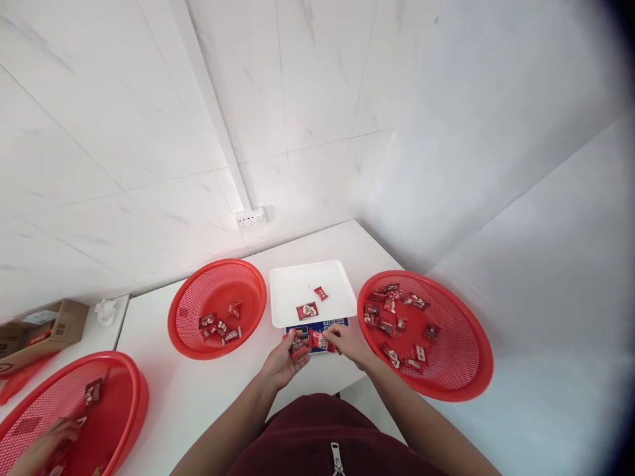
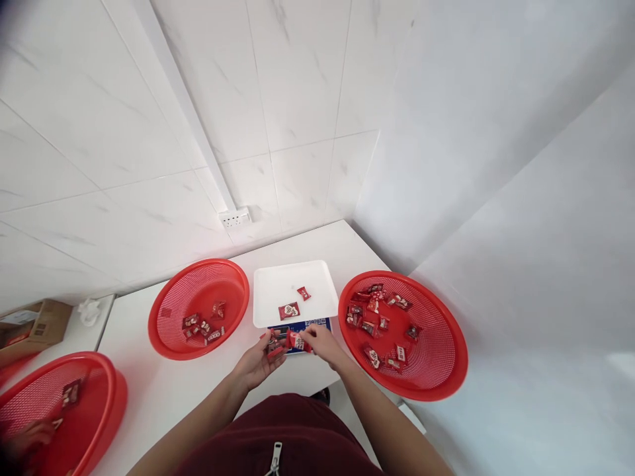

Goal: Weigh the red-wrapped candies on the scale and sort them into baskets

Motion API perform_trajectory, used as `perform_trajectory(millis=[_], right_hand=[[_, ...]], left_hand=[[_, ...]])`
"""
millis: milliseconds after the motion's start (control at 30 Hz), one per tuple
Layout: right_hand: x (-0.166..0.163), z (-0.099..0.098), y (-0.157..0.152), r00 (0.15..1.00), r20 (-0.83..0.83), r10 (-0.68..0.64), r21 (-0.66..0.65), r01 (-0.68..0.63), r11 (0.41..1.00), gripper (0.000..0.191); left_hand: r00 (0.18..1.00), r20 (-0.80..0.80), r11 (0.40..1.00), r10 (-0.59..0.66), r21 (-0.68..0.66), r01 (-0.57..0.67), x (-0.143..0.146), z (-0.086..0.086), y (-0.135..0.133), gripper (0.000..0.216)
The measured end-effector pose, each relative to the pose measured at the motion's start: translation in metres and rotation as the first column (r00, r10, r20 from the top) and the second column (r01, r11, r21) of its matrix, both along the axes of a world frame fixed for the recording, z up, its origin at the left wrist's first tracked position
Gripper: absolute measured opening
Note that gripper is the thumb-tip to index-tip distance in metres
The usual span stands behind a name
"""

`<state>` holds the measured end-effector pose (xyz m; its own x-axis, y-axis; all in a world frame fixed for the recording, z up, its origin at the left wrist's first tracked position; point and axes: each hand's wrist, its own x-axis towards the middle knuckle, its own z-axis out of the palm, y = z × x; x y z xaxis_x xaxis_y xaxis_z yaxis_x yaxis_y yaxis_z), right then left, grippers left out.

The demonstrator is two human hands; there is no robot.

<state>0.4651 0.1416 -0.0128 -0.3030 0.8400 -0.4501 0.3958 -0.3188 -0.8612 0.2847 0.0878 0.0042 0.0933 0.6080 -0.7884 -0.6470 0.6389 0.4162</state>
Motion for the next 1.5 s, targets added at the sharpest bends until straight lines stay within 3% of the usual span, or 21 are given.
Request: perform_trajectory(millis=[133,200,267,333,433,500,567,667,767,867,933,1000,1100,1167,1267,1300,1333,1400,1500], right_hand=[[0.006,0.0,0.018,0.965,-0.067,-0.252,-0.025,0.251,0.968,0.023],[0.005,0.001,0.023,0.958,-0.013,-0.285,0.052,0.285,0.957,0.028],[0.001,0.004,0.02,0.974,0.069,-0.215,0.145,0.204,0.968,0.034],[-0.007,0.009,0.01,0.996,0.088,-0.026,0.169,0.011,0.986,0.036],[-0.02,0.015,-0.009,0.953,0.045,0.3,0.158,-0.303,0.94,0.028],[-0.026,0.018,-0.018,0.916,0.095,0.39,0.17,-0.401,0.9,0.017],[-0.028,0.017,-0.021,0.909,0.154,0.389,0.172,-0.412,0.895,0.009],[-0.023,0.012,-0.016,0.937,0.101,0.335,0.111,-0.345,0.932,0.013],[-0.018,0.008,-0.005,0.995,-0.031,0.091,0.034,-0.09,0.995,0.022],[-0.019,0.011,0.008,0.949,-0.228,-0.218,-0.082,0.204,0.975,0.025],[-0.02,0.015,0.014,0.901,-0.326,-0.286,-0.146,0.251,0.957,0.023],[-0.018,0.016,0.018,0.899,-0.335,-0.282,-0.129,0.252,0.959,0.023],[-0.001,0.007,0.022,0.935,-0.204,-0.29,0.035,0.304,0.952,0.024],[0.023,-0.006,0.025,0.934,-0.071,-0.35,0.213,0.357,0.909,0.027],[0.074,-0.028,0.026,0.868,0.14,-0.477,0.468,0.366,0.804,0.031],[0.092,-0.036,0.025,0.838,0.246,-0.487,0.489,0.326,0.809,0.032],[0.109,-0.042,0.023,0.809,0.365,-0.46,0.461,0.273,0.845,0.034],[0.139,-0.052,0.015,0.768,0.557,-0.318,0.285,0.183,0.941,0.041],[0.164,-0.063,0.001,0.773,0.614,-0.16,0.088,0.135,0.987,0.042]], left_hand=[[1.0,-0.013,1.0,-0.004,-0.008,0.004,-0.008,0.0,-0.002,0.023],[0.998,-0.035,0.998,-0.054,0.009,0.055,-0.007,0.0,-0.005,0.019],[0.987,-0.101,0.99,-0.129,0.053,0.134,-0.005,0.001,-0.01,0.018],[0.951,-0.2,0.958,-0.236,0.118,0.263,-0.001,0.0,-0.015,0.023],[0.836,-0.303,0.836,-0.456,0.174,0.52,0.002,0.0,-0.021,0.033],[0.752,-0.342,0.748,-0.564,0.175,0.64,0.003,0.0,-0.024,0.035],[0.713,-0.386,0.72,-0.585,0.159,0.676,0.004,0.0,-0.025,0.034],[0.75,-0.413,0.771,-0.517,0.157,0.618,0.002,0.0,-0.026,0.033],[0.809,-0.423,0.846,-0.409,0.156,0.51,-0.004,-0.001,-0.025,0.036],[0.807,-0.471,0.877,-0.358,0.128,0.464,-0.011,0.0,-0.025,0.038],[0.804,-0.469,0.876,-0.365,0.118,0.467,-0.014,0.001,-0.026,0.037],[0.804,-0.461,0.876,-0.376,0.105,0.47,-0.015,0.001,-0.028,0.037],[0.784,-0.478,0.867,-0.397,0.084,0.491,-0.015,-0.002,-0.033,0.037],[0.763,-0.493,0.855,-0.418,0.072,0.514,-0.016,-0.005,-0.036,0.037],[0.74,-0.508,0.84,-0.441,0.057,0.54,-0.02,-0.012,-0.04,0.041],[0.735,-0.514,0.839,-0.443,0.05,0.541,-0.022,-0.014,-0.041,0.042],[0.731,-0.517,0.84,-0.445,0.042,0.541,-0.024,-0.016,-0.041,0.044],[0.727,-0.52,0.84,-0.448,0.032,0.541,-0.027,-0.02,-0.043,0.048],[0.719,-0.528,0.84,-0.451,0.021,0.542,-0.028,-0.024,-0.043,0.052]])
